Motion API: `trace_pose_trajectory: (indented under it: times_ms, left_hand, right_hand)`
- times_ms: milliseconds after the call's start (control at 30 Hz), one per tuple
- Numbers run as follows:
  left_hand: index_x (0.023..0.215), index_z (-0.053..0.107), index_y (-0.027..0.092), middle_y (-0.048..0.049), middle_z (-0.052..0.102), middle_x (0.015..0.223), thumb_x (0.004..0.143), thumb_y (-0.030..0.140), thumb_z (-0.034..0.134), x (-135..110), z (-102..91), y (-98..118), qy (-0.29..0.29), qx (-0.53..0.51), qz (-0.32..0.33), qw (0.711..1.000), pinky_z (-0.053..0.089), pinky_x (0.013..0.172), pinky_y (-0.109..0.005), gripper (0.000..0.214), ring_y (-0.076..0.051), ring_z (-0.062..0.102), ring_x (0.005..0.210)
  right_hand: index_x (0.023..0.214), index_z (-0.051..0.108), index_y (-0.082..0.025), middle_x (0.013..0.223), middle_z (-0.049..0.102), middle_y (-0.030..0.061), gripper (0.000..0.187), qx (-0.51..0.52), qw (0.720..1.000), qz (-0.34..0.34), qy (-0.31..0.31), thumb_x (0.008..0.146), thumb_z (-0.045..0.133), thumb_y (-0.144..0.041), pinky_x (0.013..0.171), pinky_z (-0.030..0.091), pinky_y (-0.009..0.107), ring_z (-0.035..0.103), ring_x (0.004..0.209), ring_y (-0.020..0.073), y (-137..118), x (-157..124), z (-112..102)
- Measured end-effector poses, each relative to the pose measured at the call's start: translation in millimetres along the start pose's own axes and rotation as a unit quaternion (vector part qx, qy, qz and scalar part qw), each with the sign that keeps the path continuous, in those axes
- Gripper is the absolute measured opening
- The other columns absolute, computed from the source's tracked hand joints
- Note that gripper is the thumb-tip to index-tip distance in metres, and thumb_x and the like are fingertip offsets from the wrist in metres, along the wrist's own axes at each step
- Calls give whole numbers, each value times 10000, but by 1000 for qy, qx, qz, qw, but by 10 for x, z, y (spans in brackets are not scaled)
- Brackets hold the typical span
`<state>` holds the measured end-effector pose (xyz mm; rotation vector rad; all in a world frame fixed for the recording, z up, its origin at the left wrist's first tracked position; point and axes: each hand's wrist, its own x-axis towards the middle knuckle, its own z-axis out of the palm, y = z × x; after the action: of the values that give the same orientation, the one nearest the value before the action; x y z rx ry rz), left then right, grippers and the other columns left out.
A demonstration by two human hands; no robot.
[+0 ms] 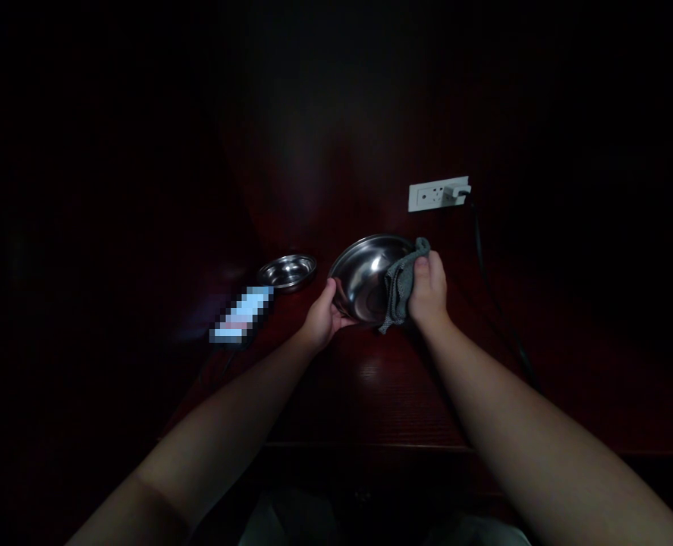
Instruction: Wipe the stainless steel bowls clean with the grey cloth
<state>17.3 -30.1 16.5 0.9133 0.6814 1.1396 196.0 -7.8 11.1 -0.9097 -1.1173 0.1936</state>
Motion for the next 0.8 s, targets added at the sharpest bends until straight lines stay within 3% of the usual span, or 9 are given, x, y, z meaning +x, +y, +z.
trace_pose_trajectory:
  times_ms: [167,400,633,800]
  left_hand:
    - [1095,568,139,-142,660,982,823,520,448,0,1,4,-3,1,-2,1000,517,774,-480,483,-267,638,900]
    - [1089,569,140,-153,652,1012,825,516,444,-9,9,11,3,3,-7,1000,501,795,-513,476,-285,624,942]
    - [1143,544,187,-152,556,1219,806,550,452,-57,30,58,-25,-65,2,998,468,819,-564,504,-320,561,1064]
    - [1138,548,182,-145,585,1168,818,551,424,-79,51,67,-25,-80,-4,996,467,818,-561,504,-308,580,1028]
  right_hand:
    - [908,554,-208,786,535,17,447,-5,1000,-7,-5,826,357,-601,738,423,358,518,750,172,37,9,-11]
    - [1020,544,-208,860,563,36,487,1,1000,-7,1,830,332,-603,768,431,366,539,820,186,33,10,8]
    - [1024,538,-208,857,560,38,481,9,1000,-9,-19,825,351,-604,758,436,366,543,819,188,-28,-23,15]
    - [972,539,-215,867,560,43,468,3,1000,-1,-11,817,357,-617,772,431,368,538,845,194,-41,-27,11]
